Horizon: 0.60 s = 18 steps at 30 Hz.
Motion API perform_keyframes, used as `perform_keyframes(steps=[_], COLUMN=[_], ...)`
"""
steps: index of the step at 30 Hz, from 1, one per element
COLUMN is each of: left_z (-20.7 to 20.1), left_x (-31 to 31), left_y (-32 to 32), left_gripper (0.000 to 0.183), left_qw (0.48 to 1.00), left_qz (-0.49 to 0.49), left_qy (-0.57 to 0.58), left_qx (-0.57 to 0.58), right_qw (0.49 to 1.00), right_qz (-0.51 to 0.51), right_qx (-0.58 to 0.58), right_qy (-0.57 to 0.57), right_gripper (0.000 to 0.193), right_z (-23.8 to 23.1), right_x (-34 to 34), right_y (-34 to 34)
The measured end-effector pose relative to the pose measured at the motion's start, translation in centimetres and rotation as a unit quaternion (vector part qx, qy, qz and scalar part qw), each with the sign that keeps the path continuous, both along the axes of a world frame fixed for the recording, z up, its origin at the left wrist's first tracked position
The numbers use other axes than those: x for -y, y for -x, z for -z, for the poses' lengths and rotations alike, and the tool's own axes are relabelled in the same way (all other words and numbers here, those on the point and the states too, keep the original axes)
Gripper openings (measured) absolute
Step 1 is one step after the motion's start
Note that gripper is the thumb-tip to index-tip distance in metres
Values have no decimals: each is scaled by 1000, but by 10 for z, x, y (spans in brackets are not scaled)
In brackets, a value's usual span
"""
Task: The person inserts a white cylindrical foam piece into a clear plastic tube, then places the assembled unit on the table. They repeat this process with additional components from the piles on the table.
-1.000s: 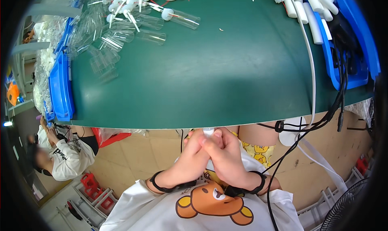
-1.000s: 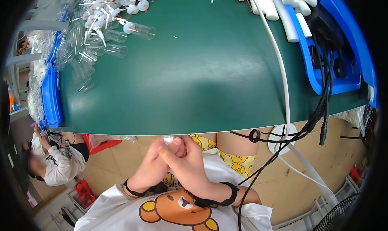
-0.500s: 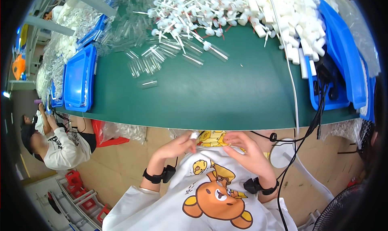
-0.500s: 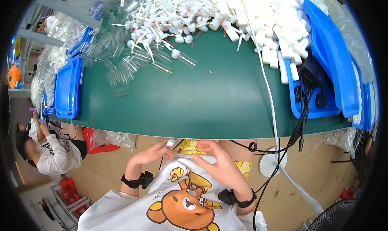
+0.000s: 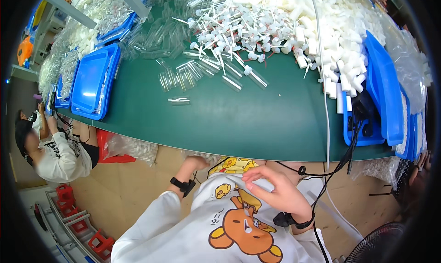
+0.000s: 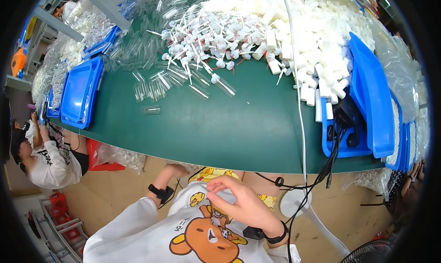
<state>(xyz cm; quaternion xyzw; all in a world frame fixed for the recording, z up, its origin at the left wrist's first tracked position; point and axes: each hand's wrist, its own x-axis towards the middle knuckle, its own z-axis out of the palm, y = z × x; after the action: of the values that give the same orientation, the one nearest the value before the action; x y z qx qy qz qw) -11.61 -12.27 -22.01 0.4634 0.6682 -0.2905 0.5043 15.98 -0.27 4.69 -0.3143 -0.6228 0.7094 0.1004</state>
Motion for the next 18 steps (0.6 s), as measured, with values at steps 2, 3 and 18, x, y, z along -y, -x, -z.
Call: perform_keyframes(steps=[2, 3, 18], left_z=[-9, -5, -124], left_x=[4, 24, 3], left_y=[-6, -6, 0], left_gripper=[66, 67, 36], left_qw=[994, 986, 976], left_qz=[78, 131, 82], left_qy=[70, 78, -199], left_qx=[-38, -69, 27], right_qw=[1000, 999, 786], right_qz=[-5, -5, 103], right_qx=[10, 16, 242], right_qy=[-23, -32, -560], right_gripper=[24, 21, 16], right_z=[-20, -30, -7], right_x=[-15, -23, -145], right_y=[8, 13, 129])
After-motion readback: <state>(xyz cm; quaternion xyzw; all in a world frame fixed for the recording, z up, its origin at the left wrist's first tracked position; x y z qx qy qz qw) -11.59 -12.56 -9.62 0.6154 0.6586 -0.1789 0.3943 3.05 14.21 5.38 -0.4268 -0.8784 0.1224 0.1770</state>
